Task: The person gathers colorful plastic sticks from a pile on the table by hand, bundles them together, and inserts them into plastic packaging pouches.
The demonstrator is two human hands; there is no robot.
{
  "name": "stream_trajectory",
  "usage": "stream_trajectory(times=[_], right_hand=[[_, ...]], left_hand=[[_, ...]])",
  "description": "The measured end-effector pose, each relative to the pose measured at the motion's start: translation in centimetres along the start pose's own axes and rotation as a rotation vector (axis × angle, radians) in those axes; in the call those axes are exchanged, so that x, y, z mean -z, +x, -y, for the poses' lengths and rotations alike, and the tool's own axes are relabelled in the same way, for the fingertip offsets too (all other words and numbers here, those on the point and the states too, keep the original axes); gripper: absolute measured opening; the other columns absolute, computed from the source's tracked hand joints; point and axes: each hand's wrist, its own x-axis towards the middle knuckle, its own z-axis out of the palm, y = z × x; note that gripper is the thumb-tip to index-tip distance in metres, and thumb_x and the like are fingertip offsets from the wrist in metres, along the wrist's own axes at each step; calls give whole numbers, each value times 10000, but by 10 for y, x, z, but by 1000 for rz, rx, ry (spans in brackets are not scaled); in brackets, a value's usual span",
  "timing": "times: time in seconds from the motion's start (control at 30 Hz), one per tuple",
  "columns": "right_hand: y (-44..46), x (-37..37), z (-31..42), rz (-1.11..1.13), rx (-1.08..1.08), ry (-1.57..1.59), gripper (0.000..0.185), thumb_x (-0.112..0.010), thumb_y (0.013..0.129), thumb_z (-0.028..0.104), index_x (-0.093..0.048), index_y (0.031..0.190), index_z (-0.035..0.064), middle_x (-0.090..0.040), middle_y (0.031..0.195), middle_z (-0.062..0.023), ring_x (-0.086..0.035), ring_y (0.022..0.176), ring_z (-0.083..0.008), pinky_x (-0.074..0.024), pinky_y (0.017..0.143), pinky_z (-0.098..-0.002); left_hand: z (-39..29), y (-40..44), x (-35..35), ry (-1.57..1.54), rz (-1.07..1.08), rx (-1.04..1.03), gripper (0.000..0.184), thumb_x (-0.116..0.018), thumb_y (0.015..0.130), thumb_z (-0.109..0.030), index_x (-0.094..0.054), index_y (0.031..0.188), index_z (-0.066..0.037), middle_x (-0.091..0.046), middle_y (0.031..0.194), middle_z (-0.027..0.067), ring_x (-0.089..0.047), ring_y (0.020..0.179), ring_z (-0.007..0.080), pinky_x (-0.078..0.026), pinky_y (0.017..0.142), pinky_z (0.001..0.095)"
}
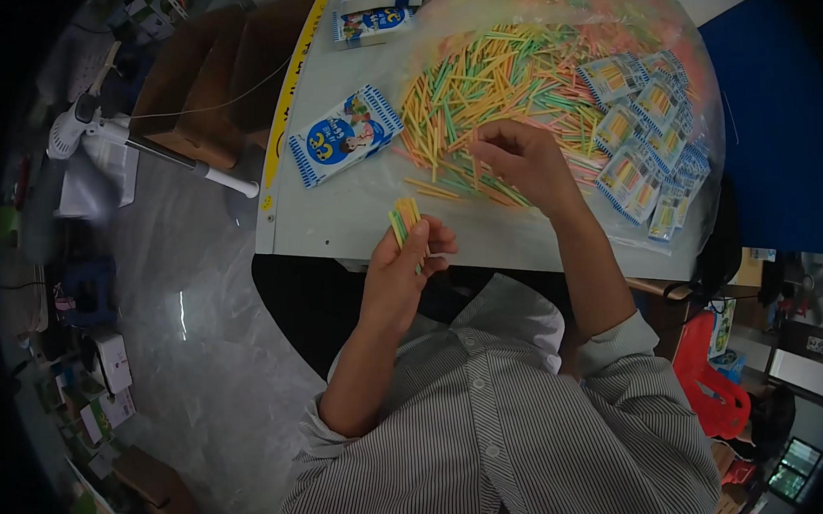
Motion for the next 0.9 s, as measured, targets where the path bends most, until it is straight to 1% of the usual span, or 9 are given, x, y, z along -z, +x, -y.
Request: stream_trajectory(times=[0.03, 0.17, 0.37, 0.43, 0.47, 0.53, 0.67, 0.73, 0.9], right_hand=[[-2, 2, 5, 5, -141, 312, 138, -581, 754, 126, -556, 756, -10, -543, 651, -16, -453, 520, -82, -374, 493, -214], [-15, 0, 8, 154, -219, 453, 86, -571, 766, 82, -545, 809, 12, -518, 673, 24, -451, 570, -33, -366, 501, -175], [-30, -13, -3, 200, -72, 175, 157, -556, 775, 76, -551, 912, 2, -537, 755, 7, -480, 640, -33, -395, 578, -171], [-30, -18, -11, 151, 279, 149, 286, -522, 803, 89, -501, 1075, 4, -544, 799, 2, -484, 645, -40, -404, 596, -179], [-31, -15, -12, 146, 279, 149, 286, -522, 803, 89, -501, 1075, 4, -544, 799, 2, -484, 645, -40, -404, 596, -179], [-36, -9, -13, 474, 8, 238, 347, -491, 832, 167, -443, 1141, 18, -558, 771, 0, -495, 595, -47, -420, 571, -180], [-41, -27, -14, 126, 16, 598, 361, -491, 835, 193, -446, 1141, 8, -566, 736, -10, -503, 570, -52, -430, 553, -184], [-44, -15, -6, 676, -191, 487, 308, -414, 867, 184, -481, 1103, -2, -543, 1017, -118, -532, 575, -64, -450, 532, -186], [-51, -29, -8, 611, -252, 781, 273, -385, 877, 207, -521, 962, -14, -560, 979, -130, -539, 554, -70, -445, 493, -177]], left_hand=[[-4, 2, -5, 2, -4, -32, 227, -399, 881, -214, -490, 969, -25, -543, 844, 60, -536, 754, 129, -438, 619, 216], [-6, 13, -19, -46, 67, -66, 250, -394, 882, -228, -492, 996, -28, -552, 919, 77, -550, 857, 152, -454, 706, 235], [6, 14, -5, 9, 266, 126, 221, -399, 882, -209, -479, 1012, -49, -526, 866, 41, -524, 805, 119, -439, 717, 244], [5, 9, -10, -2, 222, 149, 210, -404, 881, -206, -482, 1000, -53, -521, 849, 33, -518, 783, 113, -438, 698, 238], [4, 8, -13, -17, 178, 165, 198, -409, 879, -203, -485, 989, -56, -515, 831, 26, -512, 760, 107, -436, 679, 232], [8, 10, -9, -34, 223, 173, 192, -407, 880, -200, -486, 979, -55, -515, 830, 26, -510, 759, 105, -434, 667, 228], [7, 8, -6, -45, 299, 198, 179, -402, 882, -189, -492, 949, -49, -515, 816, 25, -512, 742, 103, -429, 623, 216], [2, 4, -8, 21, 356, 243, 176, -397, 883, -183, -493, 936, -45, -517, 812, 26, -513, 730, 104, -430, 611, 213], [9, 7, -2, -20, 425, 215, 172, -393, 882, -168, -497, 917, -35, -526, 808, 28, -520, 698, 110, -429, 582, 205]])
